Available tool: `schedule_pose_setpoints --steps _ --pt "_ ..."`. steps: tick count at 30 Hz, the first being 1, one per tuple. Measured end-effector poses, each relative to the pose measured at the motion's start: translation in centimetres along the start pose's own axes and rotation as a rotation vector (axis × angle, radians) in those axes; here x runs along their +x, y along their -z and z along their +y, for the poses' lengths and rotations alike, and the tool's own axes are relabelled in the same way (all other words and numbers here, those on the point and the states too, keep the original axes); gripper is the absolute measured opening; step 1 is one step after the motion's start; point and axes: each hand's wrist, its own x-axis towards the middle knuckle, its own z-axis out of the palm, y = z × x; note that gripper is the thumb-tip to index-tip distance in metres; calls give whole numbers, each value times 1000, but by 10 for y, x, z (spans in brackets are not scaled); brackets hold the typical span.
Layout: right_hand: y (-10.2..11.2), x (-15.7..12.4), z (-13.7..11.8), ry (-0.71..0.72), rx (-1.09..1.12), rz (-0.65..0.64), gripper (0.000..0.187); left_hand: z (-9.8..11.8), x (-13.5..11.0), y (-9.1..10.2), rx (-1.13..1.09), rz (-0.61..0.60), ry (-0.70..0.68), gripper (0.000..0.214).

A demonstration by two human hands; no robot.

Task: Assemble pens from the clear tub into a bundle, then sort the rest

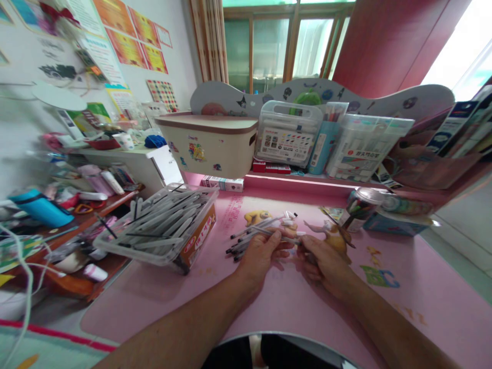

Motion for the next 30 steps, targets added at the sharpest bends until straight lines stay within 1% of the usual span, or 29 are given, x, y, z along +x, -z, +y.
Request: schedule_pose_setpoints --steps 3,7,13,15,19,23,25,28,30 --pt "-2 0 1 -9 -16 22 43 1 0 -1 -13 47 8 41" --pt "-1 0 3 11 -16 -2 43 0 0 -2 -26 60 -6 39" --pt "0 -1 1 46 -29 -110 40 1 0 -2 -56 103 10 40" --pt "-1 -3 -1 49 -7 -93 35 1 0 -3 -86 102 3 38" --pt "-3 -3 -1 56 30 -78 31 0 0 -3 -121 99 0 34" --pt "-2 0 5 11 -9 -27 43 -2 0 -3 -101 86 3 38" --pt "-2 1 6 35 -32 -31 44 -1 -1 -3 -79 80 10 41" --pt "-2 -1 5 90 -12 -56 34 0 -2 -3 -73 78 -4 43" --pt "-2 -2 3 99 16 -71 28 1 -2 -4 -83 82 -15 42"
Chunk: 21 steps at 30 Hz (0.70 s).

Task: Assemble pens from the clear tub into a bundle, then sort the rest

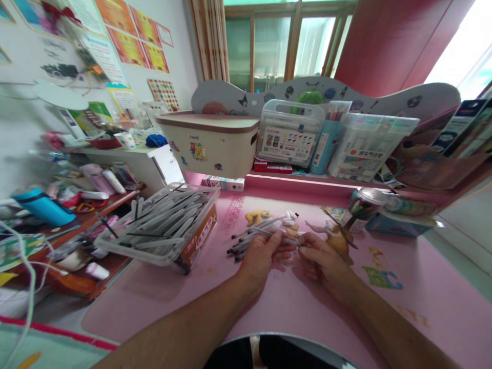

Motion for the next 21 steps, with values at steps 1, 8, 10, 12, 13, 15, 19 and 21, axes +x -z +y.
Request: schedule_pose_setpoints --steps 1,8,10,12,13,15,19,21 --pt "0 0 0 -6 9 -6 28 0 0 0 -4 1 1 41" --pt "-3 -1 -1 -99 -38 44 44 1 -2 -2 2 -3 -9 39" --pt "-4 -3 -3 -80 -25 2 38 1 -1 -2 -1 5 -13 39" --pt "-4 -4 -5 -67 6 -22 33 1 -1 -2 -5 9 -5 39" --pt "-4 -4 -5 -62 21 -18 34 1 -1 -1 -2 7 3 40" --pt "-4 -3 -5 -72 27 3 34 0 -1 -1 11 -1 17 40" --pt "-4 -1 -2 -130 -19 60 45 -1 -1 0 50 10 22 40" --pt "-4 -1 -1 -115 -38 34 46 -2 -1 1 56 15 26 39"
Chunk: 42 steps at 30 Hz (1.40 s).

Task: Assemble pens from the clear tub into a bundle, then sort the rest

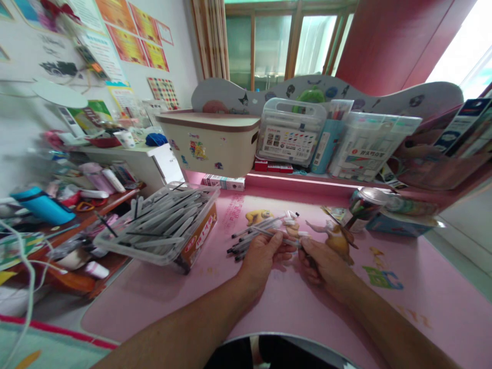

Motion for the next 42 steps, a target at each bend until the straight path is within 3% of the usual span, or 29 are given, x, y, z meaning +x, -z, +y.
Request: schedule_pose_setpoints --steps 5,11,16,25,31,35,39,42 --pt "0 -1 -2 85 33 -52 33 1 1 0 -8 3 -10 36" --pt "0 0 0 10 22 14 42 0 0 -1 -8 11 -37 32" --pt "1 1 3 52 -7 -62 41 0 -1 -1 -7 26 -48 33" --pt "2 0 2 112 145 -84 24 1 2 1 24 145 -77 36" --pt "0 -6 -6 5 175 -119 34 -1 -3 -1 125 95 -136 34" --pt "0 -5 -4 -54 104 -123 23 1 -6 -3 152 105 -194 33" --pt "4 -3 -2 -52 -21 -140 32 6 -3 -1 75 156 -220 35" --pt "9 -5 -3 -81 -159 -154 26 11 0 0 -33 175 -185 37"
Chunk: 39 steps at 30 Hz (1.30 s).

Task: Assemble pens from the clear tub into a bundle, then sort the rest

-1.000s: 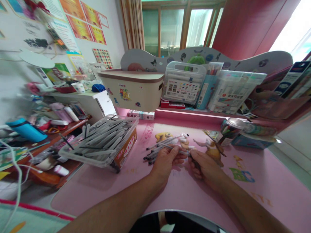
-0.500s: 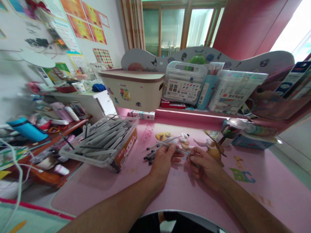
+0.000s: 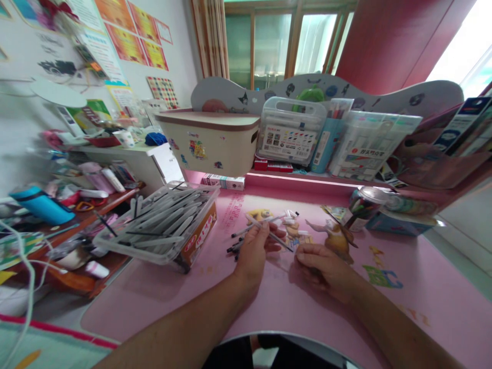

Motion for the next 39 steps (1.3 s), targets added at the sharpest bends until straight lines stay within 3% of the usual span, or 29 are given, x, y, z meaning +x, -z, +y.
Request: schedule_pose_setpoints --steps 6,10,12,15,18,22,25,28,30,35,39 --pt "10 -14 -7 -135 -281 -394 12 10 7 -1 -259 51 211 17" --pt "15 -20 -13 -121 -329 -476 14 13 15 2 -405 132 273 12" --pt "15 -21 -15 -97 -305 -438 15 12 17 4 -436 143 268 10" --pt "11 -19 -14 -56 -224 -329 19 10 13 3 -389 97 241 25" --pt "4 -13 -10 -48 -115 -223 28 7 2 -1 -283 -92 277 35" --pt "0 -6 -3 -1 -88 -175 33 -5 -10 -6 -145 -332 333 28" --pt "-1 -4 1 41 -111 -210 35 -16 -10 -5 -91 -309 340 24" --pt "-4 -4 0 61 -98 -185 21 -19 -6 -4 -128 -219 324 22" --pt "-6 -4 -3 101 -92 -90 5 -15 -4 -4 -203 -180 318 20" --pt "-9 -3 -7 283 8 133 16 -1 -8 -6 -359 -140 475 19" --pt "-15 -7 -7 569 -232 383 13 -5 -15 -7 -329 -187 601 13"
